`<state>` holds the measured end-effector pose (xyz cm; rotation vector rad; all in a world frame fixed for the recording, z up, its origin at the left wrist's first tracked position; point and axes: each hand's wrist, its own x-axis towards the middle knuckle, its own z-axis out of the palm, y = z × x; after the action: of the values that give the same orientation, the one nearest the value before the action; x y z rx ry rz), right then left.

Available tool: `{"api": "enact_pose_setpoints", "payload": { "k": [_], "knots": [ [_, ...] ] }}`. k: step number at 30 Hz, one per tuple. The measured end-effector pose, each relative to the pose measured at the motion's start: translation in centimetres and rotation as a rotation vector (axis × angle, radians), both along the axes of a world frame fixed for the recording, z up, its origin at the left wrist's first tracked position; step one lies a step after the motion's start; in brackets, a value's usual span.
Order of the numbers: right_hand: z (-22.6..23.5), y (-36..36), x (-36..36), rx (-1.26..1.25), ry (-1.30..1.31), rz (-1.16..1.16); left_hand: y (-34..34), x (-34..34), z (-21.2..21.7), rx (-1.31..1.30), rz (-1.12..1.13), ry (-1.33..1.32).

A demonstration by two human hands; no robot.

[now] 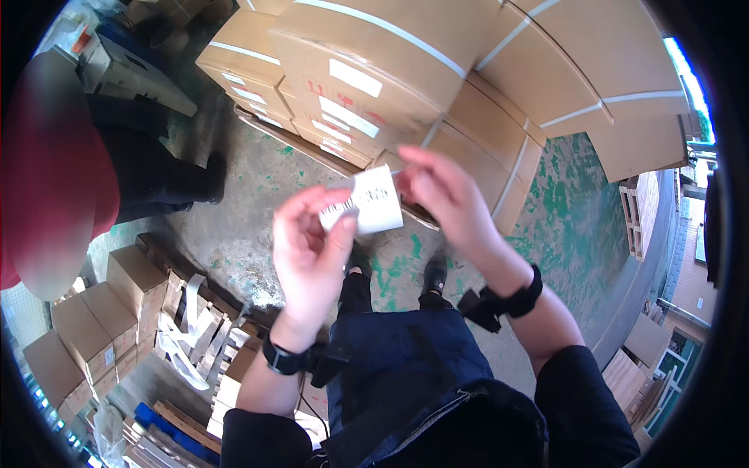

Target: Checking a manifest, peeling individual product/shipping labels from a strip, and applying them to cardboard boxes on pallets in a warehouse.

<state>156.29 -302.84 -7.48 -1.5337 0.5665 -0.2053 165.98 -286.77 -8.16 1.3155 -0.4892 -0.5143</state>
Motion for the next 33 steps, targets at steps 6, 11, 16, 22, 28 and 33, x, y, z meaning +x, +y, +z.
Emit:
{"api": "enact_pose_setpoints", "payload": {
  "k": [6,11,16,22,28,33],
  "knots": [
    [5.4,-0.2,-11.3,0.229,-0.201,-0.208,-4.3,-11.5,5.0,-0.218,0.11,0.098],
    [7.1,-4.5,-25.5,-0.458,-0.231,-0.217,-6.4,-23.5,5.5,0.225,-0.357,0.129],
    [9.3,-10.4,-40.9,-0.902,-0.243,-0.063,-14.5,-35.3,7.8,0.23,-0.643,-0.24],
    [12.1,-15.9,-53.7,-0.547,-0.186,-0.354,-23.5,-44.7,12.4,0.254,-1.025,-0.401],
    [9.3,-22.7,-59.2,0.25,-0.272,-0.774,-27.7,-44.9,12.0,0.448,-1.078,-0.565],
    [14.0,-30.6,-55.9,-0.76,-0.352,-0.673,-32.3,-44.6,15.1,0.53,-0.94,-0.741]
  ]
}}
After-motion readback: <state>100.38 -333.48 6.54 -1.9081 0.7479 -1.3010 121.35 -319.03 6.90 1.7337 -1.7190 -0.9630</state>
